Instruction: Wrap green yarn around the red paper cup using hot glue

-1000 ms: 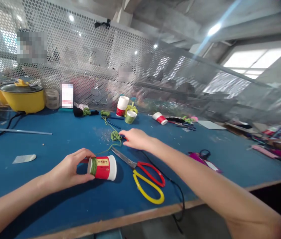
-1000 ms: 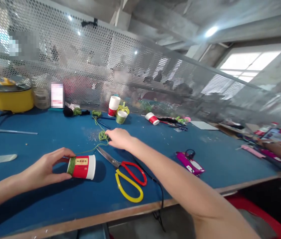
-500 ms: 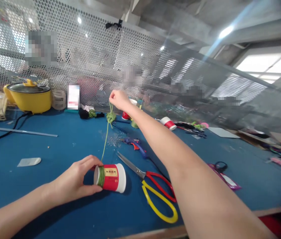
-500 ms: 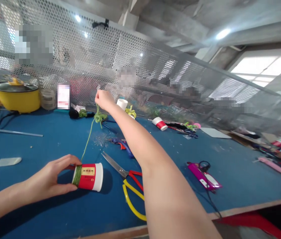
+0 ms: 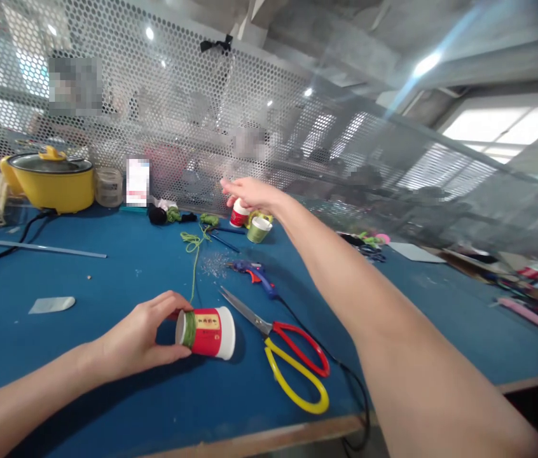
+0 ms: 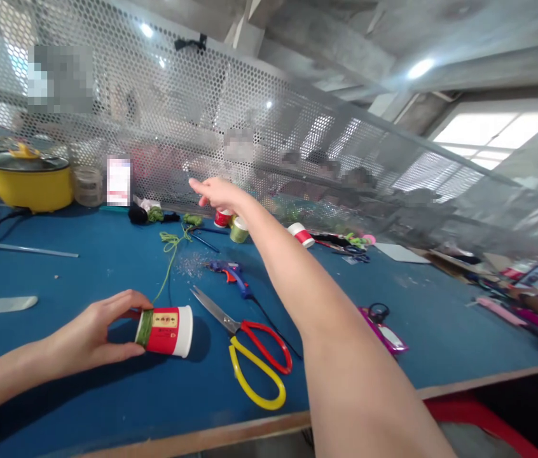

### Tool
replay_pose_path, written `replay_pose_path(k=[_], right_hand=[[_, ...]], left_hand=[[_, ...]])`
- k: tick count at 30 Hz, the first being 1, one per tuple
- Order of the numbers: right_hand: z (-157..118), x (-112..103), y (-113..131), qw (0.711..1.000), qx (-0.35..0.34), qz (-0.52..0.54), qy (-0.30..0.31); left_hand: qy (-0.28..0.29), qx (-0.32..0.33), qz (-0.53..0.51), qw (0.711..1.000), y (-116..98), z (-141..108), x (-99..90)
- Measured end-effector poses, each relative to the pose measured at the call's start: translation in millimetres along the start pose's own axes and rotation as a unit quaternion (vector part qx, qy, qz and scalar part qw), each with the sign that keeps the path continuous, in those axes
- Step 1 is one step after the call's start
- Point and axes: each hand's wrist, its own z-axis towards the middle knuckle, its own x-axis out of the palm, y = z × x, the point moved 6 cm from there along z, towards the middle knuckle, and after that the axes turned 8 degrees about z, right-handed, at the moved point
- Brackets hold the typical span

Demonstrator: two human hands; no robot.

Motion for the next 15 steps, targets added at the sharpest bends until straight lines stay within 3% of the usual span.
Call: replay_pose_path(k=[4, 6, 9, 12, 15], right_hand=[[-15.1, 18.5, -26.0, 0.957, 0.107, -0.209, 0.173], [-27.5, 36.4, -34.5, 0.939, 0.131, -0.198, 0.25], [-38.6, 63.2, -28.6, 0.941, 0.094, -0.12, 0.303], [-30.7, 75.7, -1.6, 0.964, 0.007, 0.068, 0.256], [-5.1, 64.9, 25.7, 0.971, -0.057, 0.196, 0.121]], left_hand=[[-0.008, 0.004, 0.013, 1.0, 0.1, -1.0, -0.8], [-0.011, 0.006, 0.017, 1.0, -0.2, -1.0, -1.1], [-0.011, 0.011, 0.014, 1.0, -1.0, -0.7, -1.6], [-0.009, 0.008, 0.007, 1.0, -0.4, -0.7, -1.7], [-0.007, 0.005, 0.004, 1.0, -0.1, -0.8, -1.3]])
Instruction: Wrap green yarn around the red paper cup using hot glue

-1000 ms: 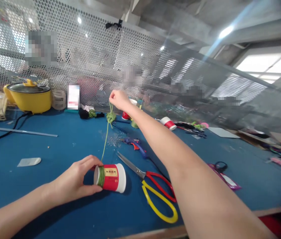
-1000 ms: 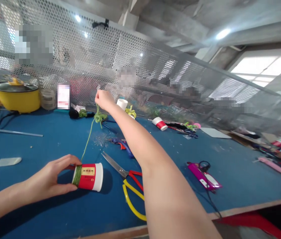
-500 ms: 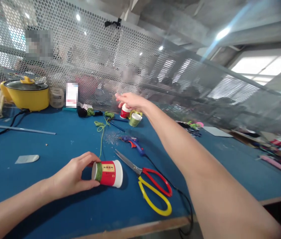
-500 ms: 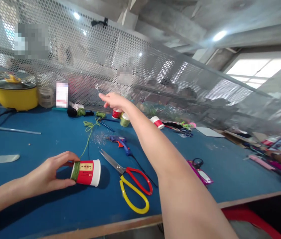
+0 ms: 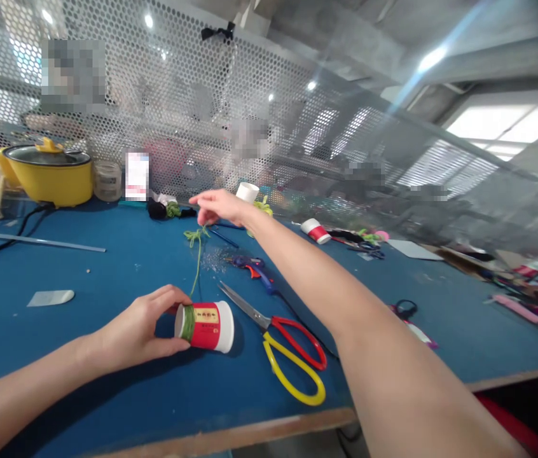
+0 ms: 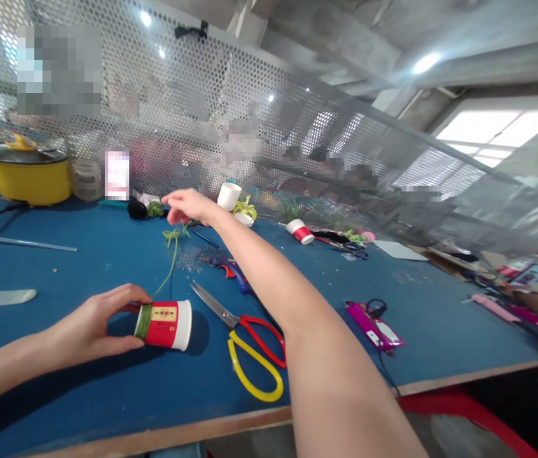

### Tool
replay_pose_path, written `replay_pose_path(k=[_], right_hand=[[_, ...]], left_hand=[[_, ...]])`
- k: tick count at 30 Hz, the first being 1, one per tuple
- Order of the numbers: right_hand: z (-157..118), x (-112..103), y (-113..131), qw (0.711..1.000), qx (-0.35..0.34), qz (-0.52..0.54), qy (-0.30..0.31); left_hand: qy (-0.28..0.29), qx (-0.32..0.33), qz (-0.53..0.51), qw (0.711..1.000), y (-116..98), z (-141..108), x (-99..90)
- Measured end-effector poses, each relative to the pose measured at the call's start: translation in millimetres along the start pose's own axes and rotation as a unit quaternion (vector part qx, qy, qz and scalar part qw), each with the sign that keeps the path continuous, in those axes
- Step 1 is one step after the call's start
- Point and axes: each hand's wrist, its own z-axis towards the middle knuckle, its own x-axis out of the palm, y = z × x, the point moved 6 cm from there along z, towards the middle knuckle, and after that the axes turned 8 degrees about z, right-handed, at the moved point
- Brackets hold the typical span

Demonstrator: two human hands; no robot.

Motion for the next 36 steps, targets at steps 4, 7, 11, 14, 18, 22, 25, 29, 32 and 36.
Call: replay_pose_path(k=[4, 7, 11, 14, 18, 22, 25, 29, 32, 36], right_hand=[[38.2, -22.2, 41.3, 0.981, -0.136, -0.039, -0.136], [53.4, -40.0, 68.5, 0.94, -0.207, -0.166, -0.213], [43.2, -68.4, 93.8, 0.872, -0.234, -0.308, -0.3], [29.1, -86.8, 103.5, 0.854, -0.226, -0.333, -0.331], [39.3, -79.5, 98.4, 0.914, -0.158, -0.299, -0.222], [58.8, -73.9, 122.5, 0.927, -0.18, -0.26, -0.202], [59.9, -100.2, 170.7, 0.887, -0.276, -0.207, -0.307], [37.3, -136.3, 211.0, 0.823, -0.342, -0.108, -0.441], [36.3, -123.4, 203.9, 0.927, -0.256, -0.024, -0.274], [28.2, -89.2, 191.0, 0.983, -0.168, -0.013, -0.068]], left_hand=[[0.0, -0.003, -0.004, 1.0, -1.0, 0.8, 0.3], [-0.001, -0.003, -0.001, 1.0, -1.8, 1.3, 0.0], [-0.003, -0.008, 0.004, 1.0, -0.4, 1.4, -0.3], [-0.005, -0.011, 0.003, 1.0, 0.6, 1.3, 0.1], [-0.01, -0.019, 0.002, 1.0, 1.0, 1.5, -0.1], [-0.004, -0.031, 0.0, 1.0, 0.5, 2.6, -0.2], [0.003, -0.044, -0.002, 0.999, 0.8, 3.6, 0.7], [-0.001, -0.049, -0.014, 0.999, 1.8, 3.6, 1.4], [-0.001, -0.047, -0.021, 0.999, 2.9, 2.8, 1.9], [-0.003, -0.043, -0.025, 0.999, 3.6, 2.3, 2.3]])
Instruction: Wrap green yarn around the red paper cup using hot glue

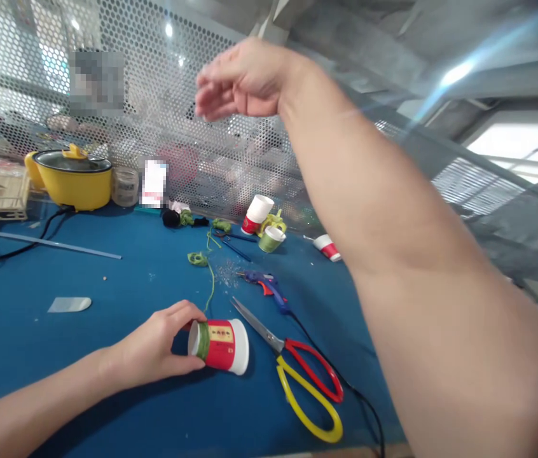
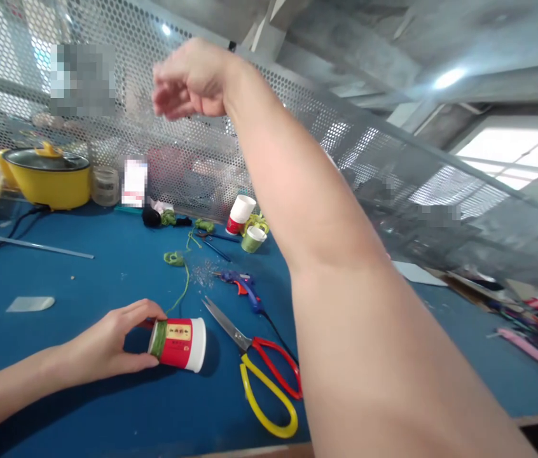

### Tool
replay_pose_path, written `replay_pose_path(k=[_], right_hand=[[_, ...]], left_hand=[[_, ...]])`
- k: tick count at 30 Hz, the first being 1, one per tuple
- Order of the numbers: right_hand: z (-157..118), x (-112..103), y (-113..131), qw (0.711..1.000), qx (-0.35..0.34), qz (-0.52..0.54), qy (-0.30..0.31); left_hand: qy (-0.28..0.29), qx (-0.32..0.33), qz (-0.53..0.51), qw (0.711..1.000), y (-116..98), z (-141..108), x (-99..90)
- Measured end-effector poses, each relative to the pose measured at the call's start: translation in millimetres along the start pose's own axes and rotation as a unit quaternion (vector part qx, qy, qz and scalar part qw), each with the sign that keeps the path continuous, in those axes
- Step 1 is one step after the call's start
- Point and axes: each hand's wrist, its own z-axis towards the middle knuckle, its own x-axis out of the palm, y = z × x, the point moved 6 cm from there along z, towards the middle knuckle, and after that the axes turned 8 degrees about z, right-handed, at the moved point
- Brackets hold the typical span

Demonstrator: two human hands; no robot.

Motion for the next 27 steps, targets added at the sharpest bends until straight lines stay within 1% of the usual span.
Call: replay_pose_path(k=[1, 3, 4, 5, 6, 7, 8, 10, 11, 12, 13, 14, 16, 17, 19, 21, 23, 25, 27], right_hand=[[-2.0, -4.2, 3.0, 0.998, -0.03, 0.003, -0.049], [-9.8, -15.1, 4.3, 0.977, -0.091, -0.027, -0.19], [-15.3, -14.6, -1.3, 0.966, -0.091, -0.059, -0.233], [-19.4, -5.1, -12.2, 0.971, -0.063, -0.097, -0.211], [-24.7, 10.2, -29.2, 0.981, -0.007, -0.123, -0.148], [-34.6, 27.3, -47.9, 0.986, 0.052, -0.136, -0.082], [-48.2, 43.2, -62.9, 0.98, 0.082, -0.178, -0.029], [-82.7, 74.5, -88.8, 0.954, 0.113, -0.26, 0.101], [-101.8, 86.3, -98.8, 0.942, 0.118, -0.274, 0.155], [-120.3, 92.7, -107.4, 0.937, 0.126, -0.271, 0.183], [-137.1, 93.5, -114.7, 0.939, 0.134, -0.262, 0.18], [-152.2, 89.7, -122.1, 0.945, 0.143, -0.254, 0.152], [-180.8, 73.3, -140.8, 0.952, 0.178, -0.244, 0.05], [-195.3, 66.6, -152.9, 0.949, 0.202, -0.241, 0.016], [-223.1, 57.8, -180.0, 0.938, 0.259, -0.229, -0.03], [-246.4, 53.5, -203.7, 0.918, 0.304, -0.247, -0.059], [-263.9, 52.1, -221.0, 0.896, 0.338, -0.277, -0.082], [-275.0, 52.8, -233.0, 0.882, 0.358, -0.292, -0.093], [-280.9, 53.8, -242.7, 0.875, 0.371, -0.296, -0.097]], left_hand=[[-0.001, 0.002, 0.001, 1.0, 0.0, 0.0, 0.1], [-0.003, 0.007, 0.002, 1.0, -0.3, 0.1, 0.3], [-0.004, 0.009, 0.003, 1.0, -0.5, 0.1, 0.2], [-0.006, 0.011, 0.005, 1.0, -0.7, 0.0, -0.1], [-0.007, 0.014, 0.006, 1.0, -1.2, 0.0, -0.6], [-0.008, 0.017, 0.008, 1.0, -1.8, 0.1, -1.3], [-0.008, 0.019, 0.01, 1.0, -2.5, 0.1, -2.0], [-0.003, 0.02, 0.013, 1.0, -3.8, 0.3, -3.2], [0.005, 0.02, 0.013, 1.0, -4.1, 0.4, -3.1], [0.006, 0.022, 0.011, 1.0, -4.5, 0.4, -3.6], [0.008, 0.025, 0.008, 1.0, -4.7, 0.4, -3.7], [0.009, 0.027, 0.005, 1.0, -4.6, 0.2, -3.6], [0.004, 0.026, 0.012, 1.0, -2.8, -0.5, -3.5], [0.004, 0.023, 0.015, 1.0, -1.4, -0.9, -3.0], [0.003, 0.019, 0.022, 1.0, 1.1, -1.7, -2.0], [0.001, 0.021, 0.028, 0.999, 2.4, -2.4, -1.6], [0.0, 0.022, 0.028, 0.999, 3.2, -3.0, -1.5], [0.003, 0.019, 0.025, 1.0, 4.0, -3.6, -1.4], [0.006, 0.016, 0.024, 1.0, 4.6, -4.1, -1.5]])
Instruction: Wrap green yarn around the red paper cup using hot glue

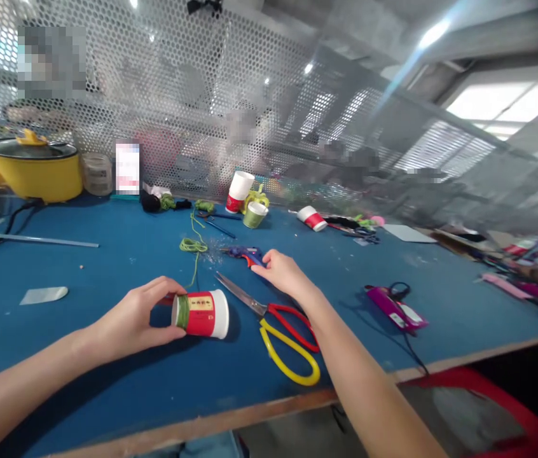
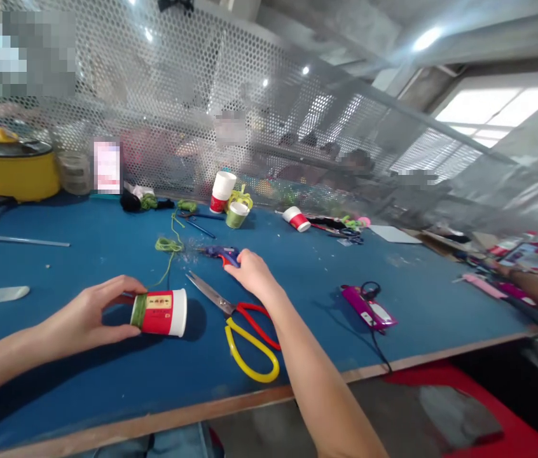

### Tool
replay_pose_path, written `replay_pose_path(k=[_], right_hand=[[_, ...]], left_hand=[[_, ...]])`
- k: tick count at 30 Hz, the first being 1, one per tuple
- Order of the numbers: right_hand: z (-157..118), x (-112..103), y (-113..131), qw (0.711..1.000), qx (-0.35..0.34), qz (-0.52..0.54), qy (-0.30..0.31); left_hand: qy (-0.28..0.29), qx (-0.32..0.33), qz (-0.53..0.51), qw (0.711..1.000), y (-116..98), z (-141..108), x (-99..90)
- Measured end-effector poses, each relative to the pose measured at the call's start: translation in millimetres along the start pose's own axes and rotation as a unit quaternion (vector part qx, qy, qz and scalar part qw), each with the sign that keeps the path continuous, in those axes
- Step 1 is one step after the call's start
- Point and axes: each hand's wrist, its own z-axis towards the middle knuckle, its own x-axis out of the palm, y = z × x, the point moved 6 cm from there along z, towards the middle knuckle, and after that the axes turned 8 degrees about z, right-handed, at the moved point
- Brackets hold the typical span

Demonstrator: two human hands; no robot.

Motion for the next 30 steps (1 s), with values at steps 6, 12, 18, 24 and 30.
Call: replay_pose_path(k=[6, 12, 18, 24, 30], right_hand=[[17.0, 16.4, -14.3, 0.999, 0.025, 0.024, 0.023], [13.1, 6.6, -12.2, 0.991, 0.045, 0.121, -0.028], [-27.3, -8.8, 25.7, 0.902, -0.046, 0.429, 0.022], [-62.6, -11.7, 56.5, 0.886, -0.132, 0.438, 0.075], [-81.2, -13.7, 69.5, 0.889, -0.183, 0.404, 0.115]], left_hand=[[-0.002, 0.0, 0.006, 1.0, 0.4, -0.7, -0.4], [-0.013, 0.009, 0.001, 1.0, 1.6, 0.2, -0.8], [-0.038, 0.056, 0.066, 0.996, -1.6, 1.4, -10.4], [-0.044, 0.081, 0.147, 0.985, -5.0, 0.3, -14.6], [-0.045, 0.077, 0.15, 0.985, -2.1, 0.5, -15.7]])
